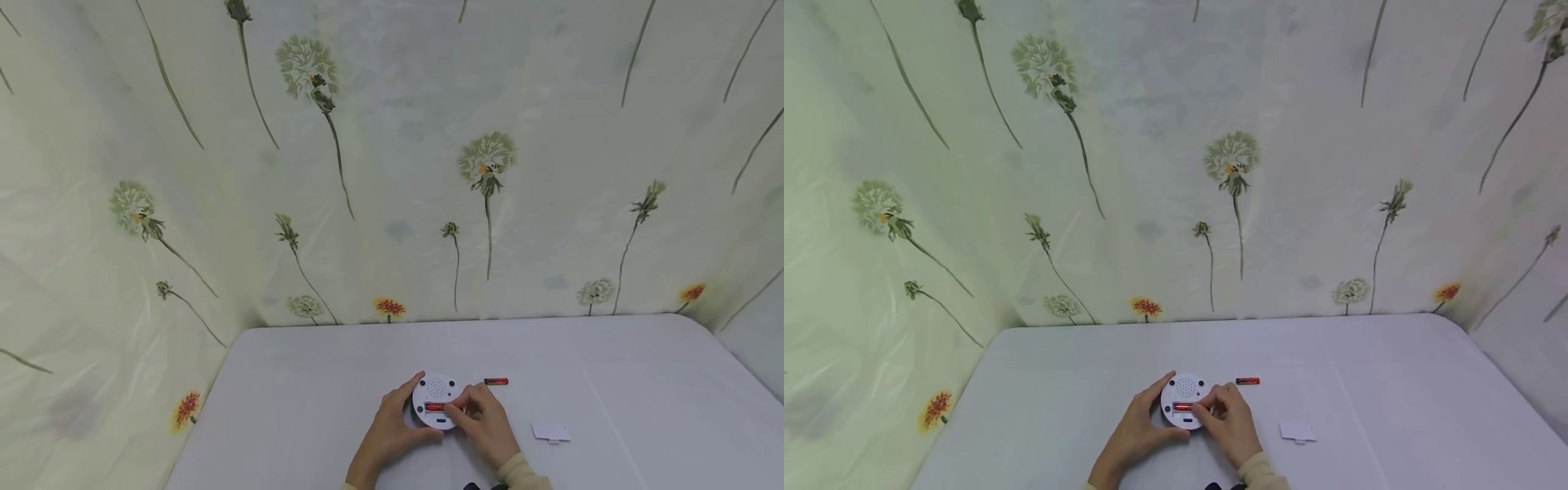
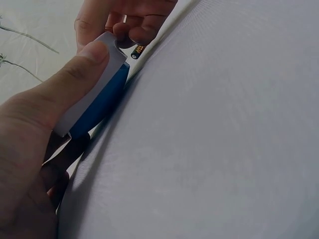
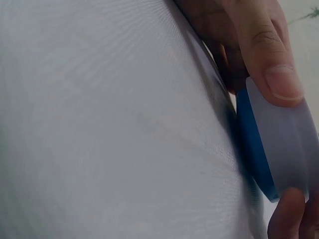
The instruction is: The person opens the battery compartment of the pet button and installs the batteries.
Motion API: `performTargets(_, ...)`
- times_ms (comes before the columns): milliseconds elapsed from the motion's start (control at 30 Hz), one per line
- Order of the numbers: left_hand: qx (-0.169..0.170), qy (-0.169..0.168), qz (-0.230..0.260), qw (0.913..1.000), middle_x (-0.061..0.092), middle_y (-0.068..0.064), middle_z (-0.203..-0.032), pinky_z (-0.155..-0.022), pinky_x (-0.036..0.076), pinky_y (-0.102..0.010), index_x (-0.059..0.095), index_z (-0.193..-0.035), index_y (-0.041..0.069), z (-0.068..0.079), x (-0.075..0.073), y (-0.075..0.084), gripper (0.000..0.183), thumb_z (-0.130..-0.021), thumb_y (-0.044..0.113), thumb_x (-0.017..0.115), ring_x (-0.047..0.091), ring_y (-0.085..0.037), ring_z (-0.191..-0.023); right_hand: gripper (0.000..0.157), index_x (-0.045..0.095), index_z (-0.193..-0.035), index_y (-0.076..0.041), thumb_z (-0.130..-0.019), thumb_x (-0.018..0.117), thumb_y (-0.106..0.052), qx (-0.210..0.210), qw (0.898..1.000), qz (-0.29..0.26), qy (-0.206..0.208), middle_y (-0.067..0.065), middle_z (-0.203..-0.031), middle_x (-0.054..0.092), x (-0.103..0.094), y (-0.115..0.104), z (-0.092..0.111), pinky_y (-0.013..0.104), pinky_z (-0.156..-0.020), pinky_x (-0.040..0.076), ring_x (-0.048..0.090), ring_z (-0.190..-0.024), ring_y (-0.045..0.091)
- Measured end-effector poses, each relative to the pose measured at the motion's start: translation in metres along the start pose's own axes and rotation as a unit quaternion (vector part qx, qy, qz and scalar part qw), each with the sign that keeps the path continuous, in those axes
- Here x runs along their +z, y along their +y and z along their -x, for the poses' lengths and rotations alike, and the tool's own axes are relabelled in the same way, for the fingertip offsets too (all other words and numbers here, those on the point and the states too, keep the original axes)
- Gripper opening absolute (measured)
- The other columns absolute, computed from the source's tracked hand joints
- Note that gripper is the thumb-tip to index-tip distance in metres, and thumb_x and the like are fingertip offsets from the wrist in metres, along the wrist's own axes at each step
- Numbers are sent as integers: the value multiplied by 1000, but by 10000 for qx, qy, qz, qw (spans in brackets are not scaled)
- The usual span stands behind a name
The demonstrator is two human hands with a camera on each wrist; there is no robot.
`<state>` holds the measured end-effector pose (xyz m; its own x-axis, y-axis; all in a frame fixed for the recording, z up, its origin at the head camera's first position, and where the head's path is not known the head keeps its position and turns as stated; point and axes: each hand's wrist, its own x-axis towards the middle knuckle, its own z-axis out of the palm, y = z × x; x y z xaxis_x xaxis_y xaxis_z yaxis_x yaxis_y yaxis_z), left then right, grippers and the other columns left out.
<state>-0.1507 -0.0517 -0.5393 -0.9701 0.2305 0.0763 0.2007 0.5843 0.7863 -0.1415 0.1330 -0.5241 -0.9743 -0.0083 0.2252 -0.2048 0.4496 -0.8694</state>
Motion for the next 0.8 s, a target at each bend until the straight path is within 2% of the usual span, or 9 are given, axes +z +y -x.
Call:
performTargets(267, 55, -32, 25, 10000, 39, 18, -135, -98, 36, -40, 27, -133, 44, -1, 0, 0, 95, -50, 65, 69, 39, -12, -120, 17, 56, -70, -24, -71, 72, -29, 542, 9984, 71, -130, -4, -78, 49, 0, 1, -2, 17, -62, 39, 47, -71, 8)
performTargets(433, 41, -31, 22, 10000, 40, 16, -135, -97, 37, -41, 26, -133, 44, -2, 0, 0, 96, -50, 64, 69, 40, -13, -119, 16, 56, -74, -23, -72, 72, -28, 547, 9982, -117, -212, -3, -79, 50, -1, 0, 0, 18, -62, 40, 46, -70, 8)
performTargets(567, 38, -41, -3, 10000, 39, 15, -135, -97, 37, -40, 26, -134, 44, -2, 0, 0, 96, -51, 64, 69, 40, -14, -119, 16, 55, -75, -25, -73, 71, -27, 492, 9984, 6, -264, -4, -79, 49, -1, 0, -1, 17, -62, 40, 45, -70, 8)
performTargets(800, -85, -51, -44, 9999, 41, 14, -134, -98, 37, -40, 26, -133, 46, -1, 0, -1, 95, -50, 65, 69, 40, -14, -119, 14, 56, -87, -25, -82, 61, -13, 502, 9963, 269, -644, -3, -82, 52, -13, 3, -8, 19, -58, 43, 50, -68, 8)
